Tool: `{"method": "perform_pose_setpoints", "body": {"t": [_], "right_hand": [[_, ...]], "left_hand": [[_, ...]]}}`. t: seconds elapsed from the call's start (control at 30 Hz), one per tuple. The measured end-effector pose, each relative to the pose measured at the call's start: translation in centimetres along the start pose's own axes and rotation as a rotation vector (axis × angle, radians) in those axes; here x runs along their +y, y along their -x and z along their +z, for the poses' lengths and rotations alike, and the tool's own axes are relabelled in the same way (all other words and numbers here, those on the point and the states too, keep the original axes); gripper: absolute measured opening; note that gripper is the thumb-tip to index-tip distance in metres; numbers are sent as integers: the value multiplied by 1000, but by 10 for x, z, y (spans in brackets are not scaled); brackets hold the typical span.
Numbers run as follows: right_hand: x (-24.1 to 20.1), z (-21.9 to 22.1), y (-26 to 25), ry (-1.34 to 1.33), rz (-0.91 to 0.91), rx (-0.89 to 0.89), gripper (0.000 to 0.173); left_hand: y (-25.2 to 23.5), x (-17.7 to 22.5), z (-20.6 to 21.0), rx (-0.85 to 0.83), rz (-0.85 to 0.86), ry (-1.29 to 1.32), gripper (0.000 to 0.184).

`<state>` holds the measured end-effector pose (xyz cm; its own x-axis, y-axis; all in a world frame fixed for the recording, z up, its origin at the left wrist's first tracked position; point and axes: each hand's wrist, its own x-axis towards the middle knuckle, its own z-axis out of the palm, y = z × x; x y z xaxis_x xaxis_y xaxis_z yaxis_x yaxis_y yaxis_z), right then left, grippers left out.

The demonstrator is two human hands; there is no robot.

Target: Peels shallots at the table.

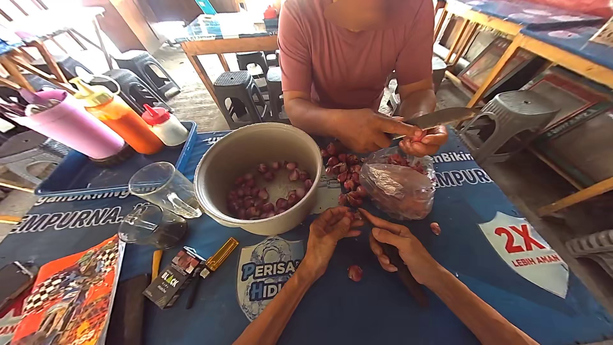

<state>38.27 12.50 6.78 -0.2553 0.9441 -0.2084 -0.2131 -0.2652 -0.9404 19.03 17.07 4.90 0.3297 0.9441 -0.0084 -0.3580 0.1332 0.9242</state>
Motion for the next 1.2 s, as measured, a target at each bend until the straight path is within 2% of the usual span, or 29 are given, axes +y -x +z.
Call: {"method": "perform_pose_setpoints", "body": {"t": [0.2,0.57,0.87,1.2], "right_hand": [[-1,-4,0,-7,-50,28,53],[7,-1,1,141,-115,-171,59],[10,0,1,220,-162,-76,51],[3,-4,-1,112,-106,-1,52]], "left_hand": [[-2,0,-4,-29,-5,-4,30],[0,-5,-2,19,48,-9,22],[-1,-8,-2,50,72,13,17],[-1,-3,-1,7,24,38,22]]}}
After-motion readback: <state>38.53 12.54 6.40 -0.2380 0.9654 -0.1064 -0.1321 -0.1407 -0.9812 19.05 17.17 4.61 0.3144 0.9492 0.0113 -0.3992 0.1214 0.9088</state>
